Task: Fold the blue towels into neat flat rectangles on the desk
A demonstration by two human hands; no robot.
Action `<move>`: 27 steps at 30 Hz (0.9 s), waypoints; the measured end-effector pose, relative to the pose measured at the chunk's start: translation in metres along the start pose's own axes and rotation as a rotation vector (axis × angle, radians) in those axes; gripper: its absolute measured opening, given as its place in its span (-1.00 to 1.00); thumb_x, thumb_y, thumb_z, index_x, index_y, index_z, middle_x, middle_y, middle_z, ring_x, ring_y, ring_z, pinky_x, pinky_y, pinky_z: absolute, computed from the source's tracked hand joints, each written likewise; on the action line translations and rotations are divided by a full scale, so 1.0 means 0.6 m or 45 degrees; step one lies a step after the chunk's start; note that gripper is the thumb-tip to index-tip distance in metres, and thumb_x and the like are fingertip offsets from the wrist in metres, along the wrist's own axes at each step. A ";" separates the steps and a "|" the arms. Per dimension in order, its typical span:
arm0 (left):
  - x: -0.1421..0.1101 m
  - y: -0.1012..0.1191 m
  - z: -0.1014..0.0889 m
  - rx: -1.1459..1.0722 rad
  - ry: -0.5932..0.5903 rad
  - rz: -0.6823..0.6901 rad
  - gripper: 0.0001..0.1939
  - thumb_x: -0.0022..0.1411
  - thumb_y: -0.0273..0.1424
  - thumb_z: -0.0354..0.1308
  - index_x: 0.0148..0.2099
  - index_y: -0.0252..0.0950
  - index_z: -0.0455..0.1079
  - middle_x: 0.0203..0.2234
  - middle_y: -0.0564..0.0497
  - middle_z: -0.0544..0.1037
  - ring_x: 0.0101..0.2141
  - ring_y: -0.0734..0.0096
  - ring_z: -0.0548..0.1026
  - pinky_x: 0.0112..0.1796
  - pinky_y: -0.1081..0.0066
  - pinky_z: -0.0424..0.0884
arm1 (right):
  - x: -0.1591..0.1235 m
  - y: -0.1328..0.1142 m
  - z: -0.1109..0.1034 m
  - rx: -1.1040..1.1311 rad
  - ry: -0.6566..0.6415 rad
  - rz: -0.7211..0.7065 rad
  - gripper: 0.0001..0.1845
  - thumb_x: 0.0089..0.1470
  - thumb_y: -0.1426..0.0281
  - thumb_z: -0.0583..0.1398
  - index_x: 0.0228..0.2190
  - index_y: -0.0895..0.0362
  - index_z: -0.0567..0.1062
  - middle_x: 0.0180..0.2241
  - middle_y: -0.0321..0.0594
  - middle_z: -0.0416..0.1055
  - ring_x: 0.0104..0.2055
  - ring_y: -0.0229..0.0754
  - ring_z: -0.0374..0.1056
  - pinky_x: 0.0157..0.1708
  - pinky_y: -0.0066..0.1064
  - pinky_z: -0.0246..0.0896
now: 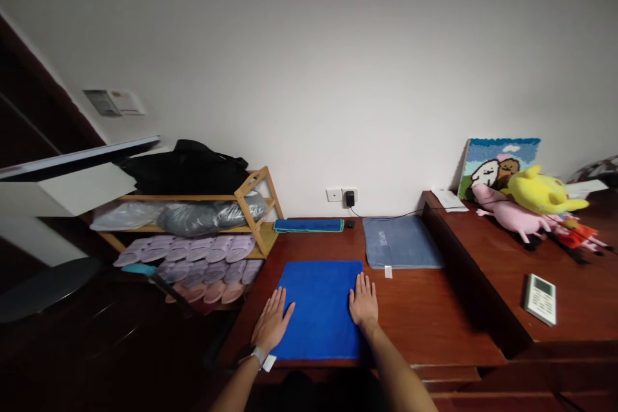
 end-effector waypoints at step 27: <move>0.038 0.262 -0.020 -0.071 -0.067 0.436 -0.26 0.51 -0.02 -0.29 0.50 -0.42 -0.04 0.45 -0.19 0.04 0.44 0.17 -0.02 0.39 0.10 0.01 | -0.013 0.002 0.002 0.041 0.038 -0.015 -0.27 0.37 0.17 -0.27 0.43 0.25 -0.13 0.48 -0.21 -0.31 0.52 -0.10 -0.42 0.45 -0.12 -0.58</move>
Point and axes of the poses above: each hand's wrist, its own x-axis towards the middle knuckle, its own z-axis out of the palm, y = z × x, the point moved 8 cm from there along x, towards the middle knuckle
